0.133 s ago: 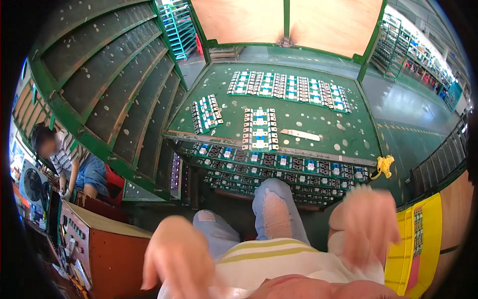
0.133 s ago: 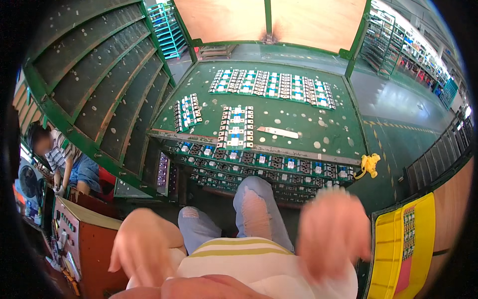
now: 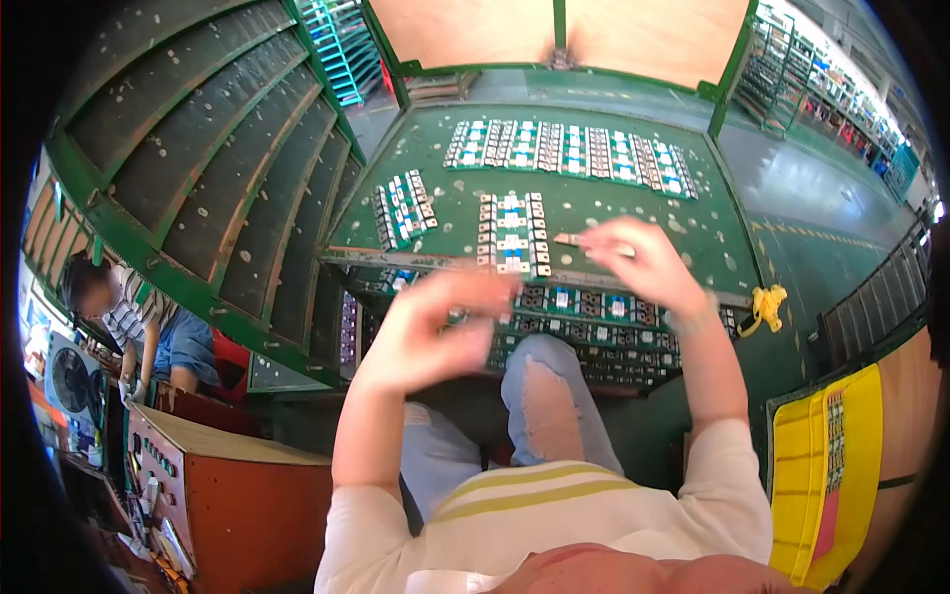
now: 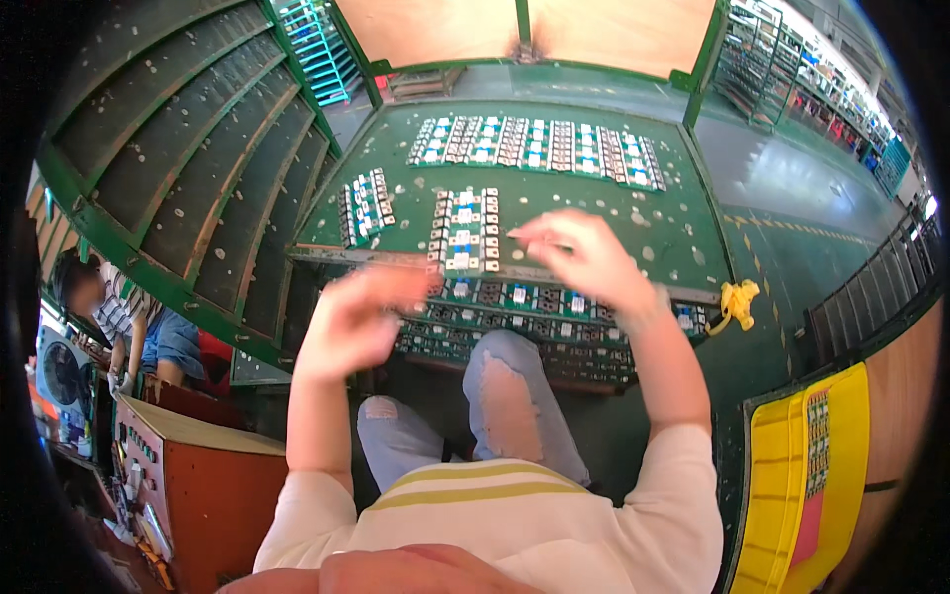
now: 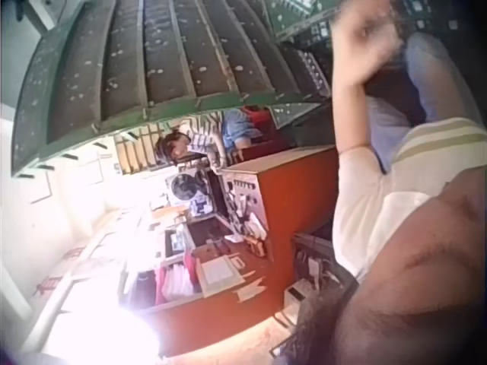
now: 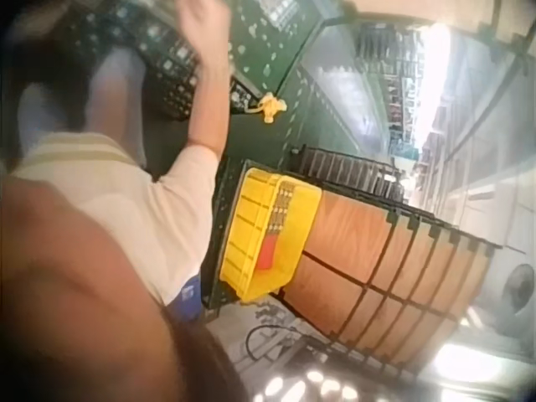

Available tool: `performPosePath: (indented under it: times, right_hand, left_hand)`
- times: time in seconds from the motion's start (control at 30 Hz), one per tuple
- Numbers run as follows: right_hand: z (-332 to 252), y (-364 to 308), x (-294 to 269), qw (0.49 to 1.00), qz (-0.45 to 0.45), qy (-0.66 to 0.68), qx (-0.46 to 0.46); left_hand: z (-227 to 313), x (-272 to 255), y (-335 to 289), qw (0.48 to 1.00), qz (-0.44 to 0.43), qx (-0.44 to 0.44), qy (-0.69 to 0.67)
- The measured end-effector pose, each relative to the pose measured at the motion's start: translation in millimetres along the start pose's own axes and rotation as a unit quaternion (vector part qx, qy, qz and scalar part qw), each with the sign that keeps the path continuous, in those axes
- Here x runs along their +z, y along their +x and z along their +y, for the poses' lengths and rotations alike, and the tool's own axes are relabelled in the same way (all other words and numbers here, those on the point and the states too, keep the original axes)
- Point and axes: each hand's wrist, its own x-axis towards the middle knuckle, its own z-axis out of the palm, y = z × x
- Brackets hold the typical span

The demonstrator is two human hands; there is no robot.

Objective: The person sits on the floor in a workshop and cleans green circuit boards. They use a small yellow cloth to wipe the surface of the boards and a small metal tool to scrape or clean specific areas. The person handles the boards one at a time, flipping them over to clean both sides before placing them back on a nearby rack.

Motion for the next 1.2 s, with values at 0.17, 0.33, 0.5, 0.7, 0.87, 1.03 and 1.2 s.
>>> performPosePath:
  times: [0.17,0.33,0.5,0.7,0.87,1.03,1.2]
  right_hand:
    - [86.9,44.6,2.7,0.945,-0.084,-0.304,0.086]
    - [117.6,55.7,4.8,0.975,-0.102,-0.098,0.173]
    - [102.9,51.0,17.0,0.969,0.150,-0.193,-0.034]
    - [96.5,49.1,23.1,0.957,0.242,-0.155,-0.027]
    - [82.2,45.0,30.8,0.949,0.252,0.190,0.016]
    - [-16.4,2.5,90.2,0.816,0.085,0.559,0.119]
    - [-62.9,-28.0,137.5,0.816,0.055,0.562,0.123]
  left_hand:
    - [-113.7,29.0,79.7,0.883,0.212,-0.199,0.367]
    - [-111.6,43.2,123.5,0.784,0.031,-0.456,0.420]
    - [-119.7,53.6,127.3,0.770,0.051,-0.468,0.430]
    - [-111.3,53.1,72.0,0.835,0.236,-0.207,0.452]
    - [-69.6,64.5,12.4,0.855,0.331,-0.001,0.400]
    - [-45.1,72.2,-26.9,0.841,0.383,0.130,0.359]
    - [-20.7,79.8,-53.1,0.831,0.424,0.109,0.343]
